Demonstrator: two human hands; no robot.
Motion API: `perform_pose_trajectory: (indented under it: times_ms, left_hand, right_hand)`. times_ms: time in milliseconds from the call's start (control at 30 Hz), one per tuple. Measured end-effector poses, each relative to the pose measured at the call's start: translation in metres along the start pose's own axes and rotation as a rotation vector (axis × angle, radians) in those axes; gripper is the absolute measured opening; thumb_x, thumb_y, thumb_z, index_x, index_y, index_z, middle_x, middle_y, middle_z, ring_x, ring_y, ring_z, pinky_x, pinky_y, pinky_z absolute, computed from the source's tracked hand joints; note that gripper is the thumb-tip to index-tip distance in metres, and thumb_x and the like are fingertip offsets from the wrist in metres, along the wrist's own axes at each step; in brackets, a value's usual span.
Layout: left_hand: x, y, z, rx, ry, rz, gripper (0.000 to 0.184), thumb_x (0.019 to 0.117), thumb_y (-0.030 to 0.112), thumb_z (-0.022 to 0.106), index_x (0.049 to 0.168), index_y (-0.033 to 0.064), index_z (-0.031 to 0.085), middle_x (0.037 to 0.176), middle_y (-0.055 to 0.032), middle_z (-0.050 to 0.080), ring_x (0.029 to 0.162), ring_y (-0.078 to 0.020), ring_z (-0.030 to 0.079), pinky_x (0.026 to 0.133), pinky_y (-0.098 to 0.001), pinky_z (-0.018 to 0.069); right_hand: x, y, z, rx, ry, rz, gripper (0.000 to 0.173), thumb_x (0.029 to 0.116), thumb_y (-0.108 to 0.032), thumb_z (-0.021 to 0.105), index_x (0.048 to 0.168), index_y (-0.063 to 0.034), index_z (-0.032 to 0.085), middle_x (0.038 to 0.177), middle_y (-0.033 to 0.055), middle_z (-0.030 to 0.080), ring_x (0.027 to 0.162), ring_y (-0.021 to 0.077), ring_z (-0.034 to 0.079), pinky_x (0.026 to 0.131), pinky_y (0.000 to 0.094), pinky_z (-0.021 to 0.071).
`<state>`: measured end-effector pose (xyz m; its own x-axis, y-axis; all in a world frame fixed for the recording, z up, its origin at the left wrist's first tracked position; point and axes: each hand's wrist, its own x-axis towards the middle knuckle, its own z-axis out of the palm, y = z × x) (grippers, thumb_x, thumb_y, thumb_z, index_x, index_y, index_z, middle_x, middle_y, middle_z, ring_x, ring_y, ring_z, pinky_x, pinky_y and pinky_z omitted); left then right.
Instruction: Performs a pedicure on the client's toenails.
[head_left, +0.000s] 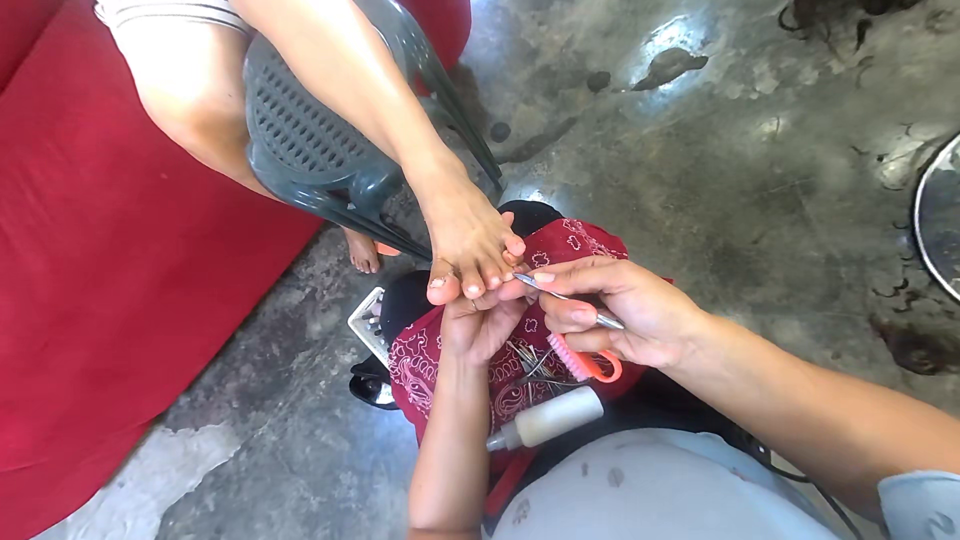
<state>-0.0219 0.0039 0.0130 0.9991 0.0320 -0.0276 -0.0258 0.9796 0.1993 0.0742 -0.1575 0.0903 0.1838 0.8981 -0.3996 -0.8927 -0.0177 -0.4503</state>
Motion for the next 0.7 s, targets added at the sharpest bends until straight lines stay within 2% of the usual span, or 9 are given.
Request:
perform_pose_trajectory:
  times_ms: [233, 467, 700]
  left_hand:
    - [-0.0004, 0.0003, -0.0014, 0.028, -0.020, 0.008, 0.023, 0.0857, 0.008, 0.075, 0.108, 0.0049, 0.070, 0.103, -0.0098, 0.072, 0.100, -0.0218, 0.071, 0.095, -0.0387, 0.0558]
    - [0.0003, 0.0001, -0.0001, 0.018, -0.025, 0.010, 0.023, 0.0869, 0.007, 0.073, 0.109, 0.0041, 0.069, 0.102, -0.0102, 0.072, 0.099, -0.0220, 0.071, 0.094, -0.0387, 0.0559]
    - [-0.0006, -0.0008, -0.0003, 0.020, 0.004, 0.022, 0.025, 0.0864, 0.008, 0.075, 0.111, 0.0046, 0.069, 0.103, -0.0096, 0.072, 0.098, -0.0207, 0.070, 0.093, -0.0374, 0.0563]
  right_hand:
    - [-0.0001, -0.0041, 0.0043, 0.100, 0.060, 0.077, 0.029, 0.1069, -0.017, 0.039, 0.100, -0.0025, 0.063, 0.060, -0.0056, 0.045, 0.040, -0.0048, 0.038, 0.038, 0.0078, 0.0340]
    - [0.0015, 0.0034, -0.0031, -0.041, -0.013, -0.044, 0.037, 0.1087, -0.018, 0.036, 0.109, -0.0003, 0.068, 0.059, -0.0050, 0.047, 0.041, -0.0030, 0.040, 0.038, 0.0103, 0.0341]
    - [0.0002, 0.0010, 0.0005, 0.038, 0.016, 0.015, 0.036, 0.1082, -0.017, 0.035, 0.109, 0.0001, 0.066, 0.060, -0.0053, 0.046, 0.041, -0.0038, 0.040, 0.039, 0.0089, 0.0344]
